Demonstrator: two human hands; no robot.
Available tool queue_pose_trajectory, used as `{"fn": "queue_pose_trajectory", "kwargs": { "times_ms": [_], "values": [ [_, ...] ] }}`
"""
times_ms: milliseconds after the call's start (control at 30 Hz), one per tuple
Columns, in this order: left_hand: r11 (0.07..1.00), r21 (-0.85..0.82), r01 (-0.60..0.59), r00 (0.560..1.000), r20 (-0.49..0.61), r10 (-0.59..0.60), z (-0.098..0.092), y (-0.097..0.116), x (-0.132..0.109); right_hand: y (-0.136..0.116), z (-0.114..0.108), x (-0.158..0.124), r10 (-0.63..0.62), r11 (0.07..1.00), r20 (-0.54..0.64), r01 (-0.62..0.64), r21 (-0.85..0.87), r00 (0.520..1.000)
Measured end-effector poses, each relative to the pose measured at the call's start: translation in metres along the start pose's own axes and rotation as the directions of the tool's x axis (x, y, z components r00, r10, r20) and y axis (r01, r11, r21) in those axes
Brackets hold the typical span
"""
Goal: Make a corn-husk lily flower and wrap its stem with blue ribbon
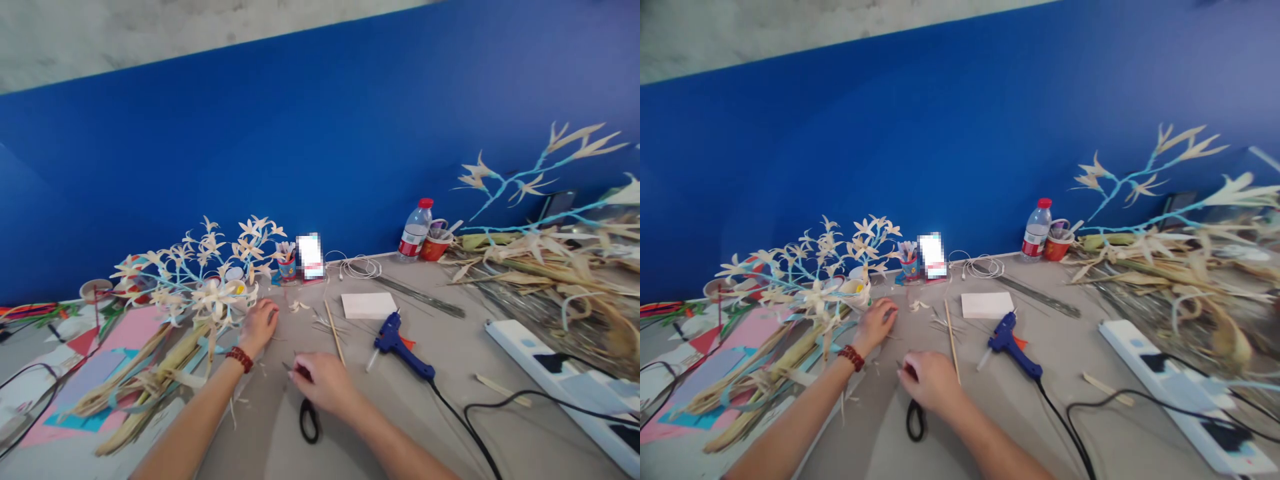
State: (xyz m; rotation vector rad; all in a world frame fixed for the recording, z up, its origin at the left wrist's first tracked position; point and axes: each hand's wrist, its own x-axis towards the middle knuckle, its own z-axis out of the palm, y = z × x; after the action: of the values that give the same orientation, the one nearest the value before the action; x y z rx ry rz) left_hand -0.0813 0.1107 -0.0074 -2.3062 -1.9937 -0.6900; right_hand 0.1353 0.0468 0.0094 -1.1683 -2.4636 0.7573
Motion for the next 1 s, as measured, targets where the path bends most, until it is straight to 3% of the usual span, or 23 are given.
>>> {"fn": "queue_pose_trajectory", "kwargs": {
  "times_ms": [267, 433, 633, 800, 900, 1000],
  "values": [
    [0.987, -0.163, 0.010, 1.000, 0.029, -0.005, 0.027, 0.014, 0.028, 0.003, 0.003, 0.001, -0.019, 1.000, -0.002, 0.019, -0.023, 1.000],
    [0.967, -0.255, 0.027, 0.999, 0.039, -0.017, 0.028, 0.013, 0.034, 0.003, 0.001, 0.000, -0.003, 1.000, -0.001, 0.003, 0.002, 1.000],
    [0.902, -0.432, 0.028, 0.997, 0.081, 0.008, 0.003, 0.018, 0.022, 0.007, -0.006, 0.003, 0.042, 0.992, -0.107, -0.029, 0.122, 0.993],
    [0.786, -0.611, 0.088, 0.967, 0.241, 0.079, -0.025, 0.032, -0.009, 0.016, -0.014, 0.006, 0.139, 0.890, -0.293, 0.011, 0.456, 0.946],
    [0.725, -0.675, 0.138, 0.939, 0.321, 0.120, -0.038, 0.043, -0.024, 0.018, -0.014, 0.007, 0.100, 0.777, -0.234, 0.071, 0.626, 0.967],
    [0.679, -0.712, 0.181, 0.920, 0.366, 0.139, -0.047, 0.050, -0.033, 0.014, -0.009, 0.008, 0.097, 0.675, -0.099, 0.007, 0.737, 0.990]
  ]
}}
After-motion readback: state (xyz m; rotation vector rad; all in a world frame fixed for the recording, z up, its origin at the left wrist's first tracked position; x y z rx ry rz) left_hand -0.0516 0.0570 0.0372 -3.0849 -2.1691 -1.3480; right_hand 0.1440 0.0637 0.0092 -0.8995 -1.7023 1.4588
